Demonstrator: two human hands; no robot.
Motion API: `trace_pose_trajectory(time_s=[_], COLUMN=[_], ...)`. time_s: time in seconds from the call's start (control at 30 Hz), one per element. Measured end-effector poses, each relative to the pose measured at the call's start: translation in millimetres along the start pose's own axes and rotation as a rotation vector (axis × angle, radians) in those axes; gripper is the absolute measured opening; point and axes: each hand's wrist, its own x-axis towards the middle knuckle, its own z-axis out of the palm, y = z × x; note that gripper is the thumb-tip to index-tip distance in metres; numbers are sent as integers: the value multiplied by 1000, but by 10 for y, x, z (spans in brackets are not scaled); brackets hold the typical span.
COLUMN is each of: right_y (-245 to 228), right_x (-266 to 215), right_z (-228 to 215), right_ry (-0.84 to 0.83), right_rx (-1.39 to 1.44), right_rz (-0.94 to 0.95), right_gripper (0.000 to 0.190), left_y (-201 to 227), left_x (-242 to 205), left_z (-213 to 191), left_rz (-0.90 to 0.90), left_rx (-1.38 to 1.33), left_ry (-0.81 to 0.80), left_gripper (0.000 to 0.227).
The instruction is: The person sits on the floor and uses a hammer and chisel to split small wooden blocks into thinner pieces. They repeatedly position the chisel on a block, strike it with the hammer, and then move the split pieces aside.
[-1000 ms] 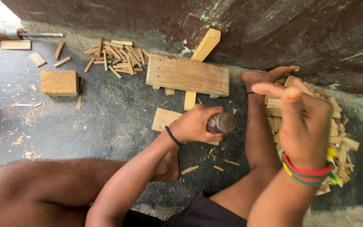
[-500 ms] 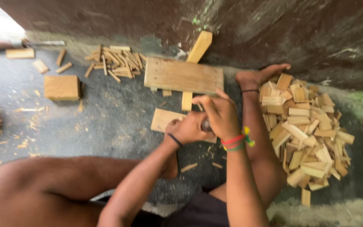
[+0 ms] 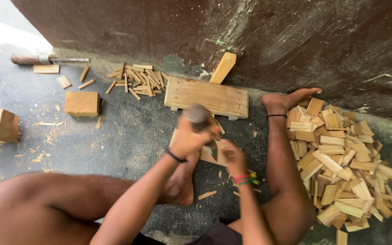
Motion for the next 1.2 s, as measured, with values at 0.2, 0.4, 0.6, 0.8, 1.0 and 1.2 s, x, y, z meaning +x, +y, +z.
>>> trace_pose_trajectory(time_s=[0.2, 0.4, 0.6, 0.8, 1.0, 1.2], right_y=[150, 586, 869, 750, -598, -1821], right_x=[95, 110, 97, 276, 1043, 1392], right_z=[747, 529, 213, 209, 343, -277], right_ry=[-149, -277, -237, -253, -118, 173], right_rx=[-153, -56, 185, 190, -108, 139], right_rz=[-335, 64, 220, 283, -115, -632], right_gripper=[23, 21, 24, 21, 34, 85], left_y=[588, 590, 470, 549, 793, 1103], left_x=[85, 88, 35, 14, 72, -37], left_z=[-389, -553, -597, -725, -947, -1180], left_rz=[158, 201, 135, 154, 297, 422], left_rx=[-265, -355, -249, -135, -65, -17], left_ry=[241, 310, 294, 355, 522, 518], left_gripper=[19, 22, 21, 22, 23, 23])
